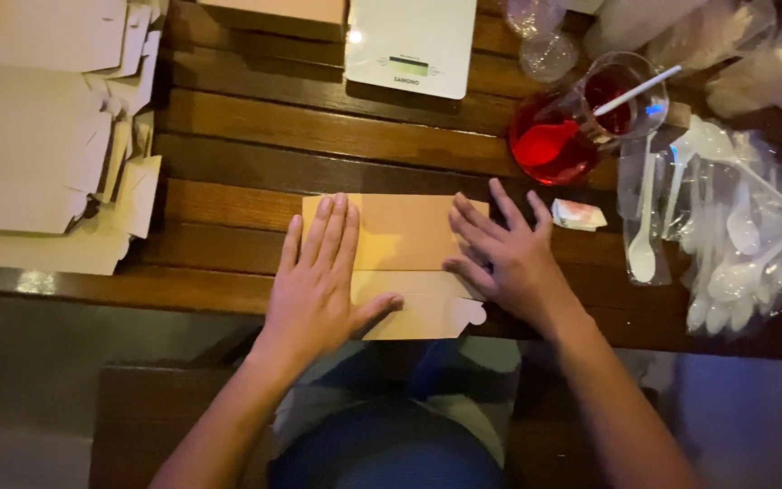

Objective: Assembling small cardboard boxes by folding along pre-scored lines and tucking in tabs.

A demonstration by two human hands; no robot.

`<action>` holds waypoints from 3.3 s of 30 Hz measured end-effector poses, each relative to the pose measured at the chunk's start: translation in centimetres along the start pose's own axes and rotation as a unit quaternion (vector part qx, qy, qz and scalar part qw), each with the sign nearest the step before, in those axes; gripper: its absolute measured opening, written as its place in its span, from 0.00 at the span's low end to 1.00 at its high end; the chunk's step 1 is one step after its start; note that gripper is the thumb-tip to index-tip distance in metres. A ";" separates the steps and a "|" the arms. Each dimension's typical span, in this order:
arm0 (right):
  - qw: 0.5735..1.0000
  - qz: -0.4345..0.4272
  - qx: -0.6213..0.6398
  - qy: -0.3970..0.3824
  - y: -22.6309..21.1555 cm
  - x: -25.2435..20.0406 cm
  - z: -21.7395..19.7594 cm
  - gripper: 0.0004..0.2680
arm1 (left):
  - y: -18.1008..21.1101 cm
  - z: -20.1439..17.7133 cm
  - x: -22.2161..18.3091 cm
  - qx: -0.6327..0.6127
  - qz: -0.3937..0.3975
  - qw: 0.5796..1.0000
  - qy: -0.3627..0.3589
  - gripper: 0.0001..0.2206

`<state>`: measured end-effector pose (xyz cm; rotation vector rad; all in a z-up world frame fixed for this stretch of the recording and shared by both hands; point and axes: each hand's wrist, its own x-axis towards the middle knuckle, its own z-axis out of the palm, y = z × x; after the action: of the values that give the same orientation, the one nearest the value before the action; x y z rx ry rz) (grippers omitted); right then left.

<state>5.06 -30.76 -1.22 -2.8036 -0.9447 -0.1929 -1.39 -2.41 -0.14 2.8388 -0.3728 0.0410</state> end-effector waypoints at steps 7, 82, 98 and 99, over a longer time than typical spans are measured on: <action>0.999 -0.004 0.030 -0.012 -0.1 0.3 -0.5 0.20 | -0.2 0.2 0.0 -0.012 -0.003 1.000 0.009 0.55; 0.983 -0.176 0.009 0.058 -0.6 9.5 -2.5 0.11 | -2.2 -1.8 -0.9 -0.278 0.015 0.959 0.047 0.57; 0.982 -0.129 0.119 0.074 -0.1 -4.7 -3.4 0.15 | -7.8 -2.3 -2.7 -0.027 0.141 0.988 0.051 0.31; 0.982 -0.133 0.111 0.076 0.0 -4.7 -3.4 0.15 | -7.9 -2.5 -2.3 -0.032 0.152 0.986 0.052 0.29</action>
<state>1.13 -34.16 1.28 -2.4176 -1.2189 -0.3103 -1.56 6.21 0.03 2.6761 -0.7658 0.2338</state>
